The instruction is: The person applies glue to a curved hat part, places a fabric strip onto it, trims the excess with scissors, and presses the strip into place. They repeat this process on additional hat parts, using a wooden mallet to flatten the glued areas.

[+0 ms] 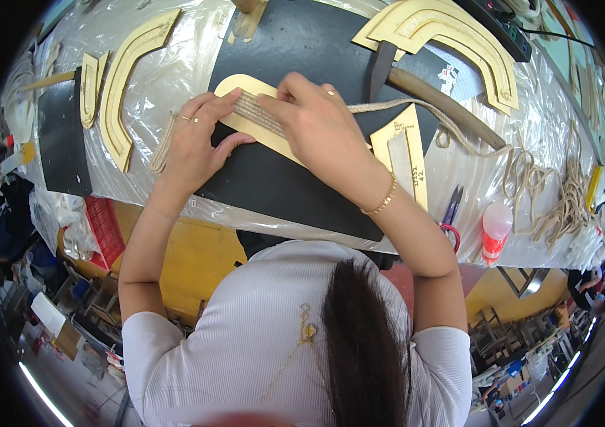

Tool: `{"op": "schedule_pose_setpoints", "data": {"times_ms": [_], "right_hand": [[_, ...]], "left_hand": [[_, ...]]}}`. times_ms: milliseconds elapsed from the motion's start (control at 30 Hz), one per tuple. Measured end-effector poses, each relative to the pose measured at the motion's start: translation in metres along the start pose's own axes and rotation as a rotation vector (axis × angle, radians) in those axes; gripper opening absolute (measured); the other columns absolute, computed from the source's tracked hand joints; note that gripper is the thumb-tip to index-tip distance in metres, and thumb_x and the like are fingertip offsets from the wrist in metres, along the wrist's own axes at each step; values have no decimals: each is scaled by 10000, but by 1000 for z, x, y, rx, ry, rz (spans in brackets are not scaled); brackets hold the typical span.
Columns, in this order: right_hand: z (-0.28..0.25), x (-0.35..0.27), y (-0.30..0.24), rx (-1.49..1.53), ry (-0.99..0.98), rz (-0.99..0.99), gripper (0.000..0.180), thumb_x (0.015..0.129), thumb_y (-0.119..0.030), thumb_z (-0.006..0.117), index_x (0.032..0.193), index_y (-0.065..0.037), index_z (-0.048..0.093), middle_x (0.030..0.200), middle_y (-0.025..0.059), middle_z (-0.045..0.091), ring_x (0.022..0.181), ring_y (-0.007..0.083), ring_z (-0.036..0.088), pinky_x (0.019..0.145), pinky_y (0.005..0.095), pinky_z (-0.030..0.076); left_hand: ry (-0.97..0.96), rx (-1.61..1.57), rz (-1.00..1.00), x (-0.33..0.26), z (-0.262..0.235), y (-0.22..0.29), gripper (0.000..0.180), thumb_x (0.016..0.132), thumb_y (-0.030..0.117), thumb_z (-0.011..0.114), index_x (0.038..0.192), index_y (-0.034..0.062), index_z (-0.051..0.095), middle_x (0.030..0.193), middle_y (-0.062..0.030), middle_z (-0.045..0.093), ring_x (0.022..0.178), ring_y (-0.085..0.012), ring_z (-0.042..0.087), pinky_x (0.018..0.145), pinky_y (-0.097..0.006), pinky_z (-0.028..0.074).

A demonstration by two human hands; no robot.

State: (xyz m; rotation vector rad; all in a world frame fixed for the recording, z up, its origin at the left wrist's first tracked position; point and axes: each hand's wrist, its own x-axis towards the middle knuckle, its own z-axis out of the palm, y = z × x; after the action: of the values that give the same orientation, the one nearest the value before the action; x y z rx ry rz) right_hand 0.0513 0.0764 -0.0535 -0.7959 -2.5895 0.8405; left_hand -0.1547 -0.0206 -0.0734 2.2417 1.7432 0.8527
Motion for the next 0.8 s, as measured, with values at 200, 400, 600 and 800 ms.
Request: {"op": "schedule_pose_setpoints", "data": {"times_ms": [200,400,600,800], "right_hand": [[-8,-25,2,-39,-24,51,434,790,49,604,1184,-95,717,975,77,589,859,211,614,790,341,453],[-6,-29,-5,-157,-27,36,471,798,57,584,1212,-130,708,995,60,578,852,200,606,830,355,414],[-5,-31,-11,-344,-18,0,371,853,-65,572,1182,-177,703,975,31,560,826,190,587,881,412,380],[-20,-35,4,-220,62,-23,383,810,-16,601,1118,-199,736,972,14,558,856,172,588,885,406,354]], "left_hand": [[-129,100,-5,5,-6,5,655,763,256,792,1362,113,568,1207,-55,640,1112,-297,558,945,-390,471],[-219,262,72,10,-8,14,610,791,264,753,1366,159,581,1262,-91,603,1087,-276,557,932,-400,465],[-203,321,31,8,-7,34,573,803,224,746,1329,77,575,1265,-122,601,1168,-296,555,994,-432,444],[-93,0,32,2,19,38,656,780,164,786,1368,38,525,1287,-123,614,1202,-308,585,1056,-474,431]]}}
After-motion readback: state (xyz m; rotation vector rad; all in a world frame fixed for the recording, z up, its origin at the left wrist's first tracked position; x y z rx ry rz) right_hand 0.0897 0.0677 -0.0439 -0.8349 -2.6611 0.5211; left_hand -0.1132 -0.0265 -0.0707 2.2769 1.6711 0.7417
